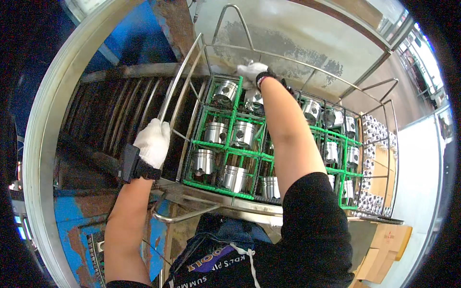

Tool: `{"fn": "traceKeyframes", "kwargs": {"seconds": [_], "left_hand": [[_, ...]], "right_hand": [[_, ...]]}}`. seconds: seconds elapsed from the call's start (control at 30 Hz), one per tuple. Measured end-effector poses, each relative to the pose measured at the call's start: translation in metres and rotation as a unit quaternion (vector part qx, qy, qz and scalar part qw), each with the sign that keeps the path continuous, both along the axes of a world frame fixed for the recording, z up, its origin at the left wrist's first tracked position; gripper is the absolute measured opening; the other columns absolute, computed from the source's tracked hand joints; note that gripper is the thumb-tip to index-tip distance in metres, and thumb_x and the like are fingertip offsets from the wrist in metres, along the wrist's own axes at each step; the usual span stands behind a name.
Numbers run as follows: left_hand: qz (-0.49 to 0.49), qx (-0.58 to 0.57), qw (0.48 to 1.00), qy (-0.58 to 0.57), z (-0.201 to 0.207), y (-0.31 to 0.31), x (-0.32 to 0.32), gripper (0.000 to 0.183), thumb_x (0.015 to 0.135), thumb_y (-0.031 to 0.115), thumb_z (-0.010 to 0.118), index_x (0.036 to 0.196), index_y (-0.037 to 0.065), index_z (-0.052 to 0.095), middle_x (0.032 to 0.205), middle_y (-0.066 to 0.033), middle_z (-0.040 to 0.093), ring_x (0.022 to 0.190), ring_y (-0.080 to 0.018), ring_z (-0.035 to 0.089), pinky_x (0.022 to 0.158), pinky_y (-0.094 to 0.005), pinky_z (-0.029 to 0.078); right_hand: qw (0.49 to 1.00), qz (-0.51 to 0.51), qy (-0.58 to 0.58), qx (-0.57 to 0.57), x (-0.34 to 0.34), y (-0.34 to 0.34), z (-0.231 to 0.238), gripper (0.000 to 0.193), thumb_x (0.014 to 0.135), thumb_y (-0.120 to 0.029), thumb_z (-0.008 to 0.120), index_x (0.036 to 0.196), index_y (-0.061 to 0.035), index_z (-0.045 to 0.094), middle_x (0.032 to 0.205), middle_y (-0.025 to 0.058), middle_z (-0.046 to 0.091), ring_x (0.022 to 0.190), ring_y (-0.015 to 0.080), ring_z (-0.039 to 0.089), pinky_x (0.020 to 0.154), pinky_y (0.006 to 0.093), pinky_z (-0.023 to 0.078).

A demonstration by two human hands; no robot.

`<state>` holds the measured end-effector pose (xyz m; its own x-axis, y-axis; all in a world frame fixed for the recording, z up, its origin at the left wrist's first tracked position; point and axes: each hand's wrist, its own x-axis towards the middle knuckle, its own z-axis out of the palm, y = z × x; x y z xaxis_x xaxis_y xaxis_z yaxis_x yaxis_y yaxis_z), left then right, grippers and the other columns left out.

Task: Load metal pistons into a green plastic washing rack and operate an industrial cleaning machine.

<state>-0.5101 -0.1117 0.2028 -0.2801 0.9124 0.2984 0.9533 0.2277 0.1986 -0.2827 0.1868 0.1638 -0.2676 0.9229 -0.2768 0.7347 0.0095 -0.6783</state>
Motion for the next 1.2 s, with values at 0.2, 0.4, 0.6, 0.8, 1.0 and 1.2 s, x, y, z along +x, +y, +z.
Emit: {"fn": "traceKeyframes", "kwargs": {"seconds": [0.2, 0.4, 0.6, 0.8, 1.0, 1.2], "left_hand": [[-0.032, -0.059, 0.998, -0.02, 0.007, -0.004, -0.01, 0.031, 0.1, 0.028, 0.049, 0.086, 0.0, 0.053, 0.073, -0.0253, 0.061, 0.071, -0.0466, 0.062, 0.064, -0.0543, 0.051], [0.032, -0.102, 0.993, -0.048, 0.004, 0.008, -0.006, 0.035, 0.102, 0.03, 0.043, 0.089, -0.001, 0.053, 0.078, -0.0281, 0.061, 0.075, -0.0473, 0.062, 0.068, -0.0543, 0.051], [0.065, -0.113, 0.991, -0.013, 0.006, 0.01, -0.005, 0.036, 0.101, 0.033, 0.044, 0.085, 0.003, 0.056, 0.076, -0.0238, 0.065, 0.073, -0.0423, 0.066, 0.064, -0.0507, 0.054], [0.045, -0.094, 0.995, -0.007, 0.003, 0.016, -0.005, 0.036, 0.1, 0.033, 0.046, 0.085, 0.002, 0.056, 0.076, -0.0256, 0.065, 0.071, -0.0438, 0.066, 0.063, -0.0528, 0.053], [0.065, -0.11, 0.992, -0.022, 0.013, 0.016, -0.001, 0.035, 0.1, 0.032, 0.046, 0.09, 0.0, 0.056, 0.084, -0.03, 0.064, 0.079, -0.0481, 0.063, 0.068, -0.0569, 0.05], [0.066, -0.108, 0.992, -0.012, 0.012, 0.017, -0.003, 0.036, 0.1, 0.033, 0.046, 0.092, -0.001, 0.056, 0.086, -0.0309, 0.063, 0.083, -0.0485, 0.063, 0.071, -0.0575, 0.049]], "right_hand": [[0.978, -0.002, 0.102, -0.182, 0.006, -0.003, -0.008, 0.036, 0.089, -0.038, 0.066, 0.086, -0.0026, 0.064, 0.073, 0.0062, 0.064, 0.05, 0.0135, 0.059, 0.046, 0.0351, 0.054], [0.994, -0.031, -0.017, -0.103, 0.067, 0.0, 0.028, 0.034, 0.089, -0.037, 0.065, 0.07, -0.0093, 0.061, 0.057, 0.0007, 0.055, 0.045, 0.0132, 0.053, 0.041, 0.0324, 0.051], [0.971, -0.032, 0.006, -0.238, 0.119, -0.001, 0.036, 0.03, 0.089, -0.036, 0.065, 0.08, -0.0074, 0.062, 0.051, -0.0022, 0.047, 0.041, 0.013, 0.051, 0.037, 0.0299, 0.044], [0.987, -0.037, -0.102, -0.115, 0.181, 0.035, -0.016, 0.041, 0.09, -0.042, 0.062, 0.068, -0.0071, 0.065, 0.058, 0.006, 0.062, 0.043, 0.0189, 0.056, 0.044, 0.0366, 0.048], [0.974, -0.107, -0.046, -0.195, 0.199, -0.005, 0.058, 0.033, 0.087, -0.035, 0.069, 0.085, -0.0019, 0.065, 0.055, 0.0018, 0.052, 0.041, 0.0092, 0.048, 0.033, 0.0262, 0.038], [0.96, -0.187, -0.161, -0.131, 0.262, 0.001, 0.031, 0.034, 0.088, -0.035, 0.067, 0.086, -0.001, 0.066, 0.063, 0.0074, 0.063, 0.046, 0.0183, 0.058, 0.039, 0.0346, 0.047]]}}
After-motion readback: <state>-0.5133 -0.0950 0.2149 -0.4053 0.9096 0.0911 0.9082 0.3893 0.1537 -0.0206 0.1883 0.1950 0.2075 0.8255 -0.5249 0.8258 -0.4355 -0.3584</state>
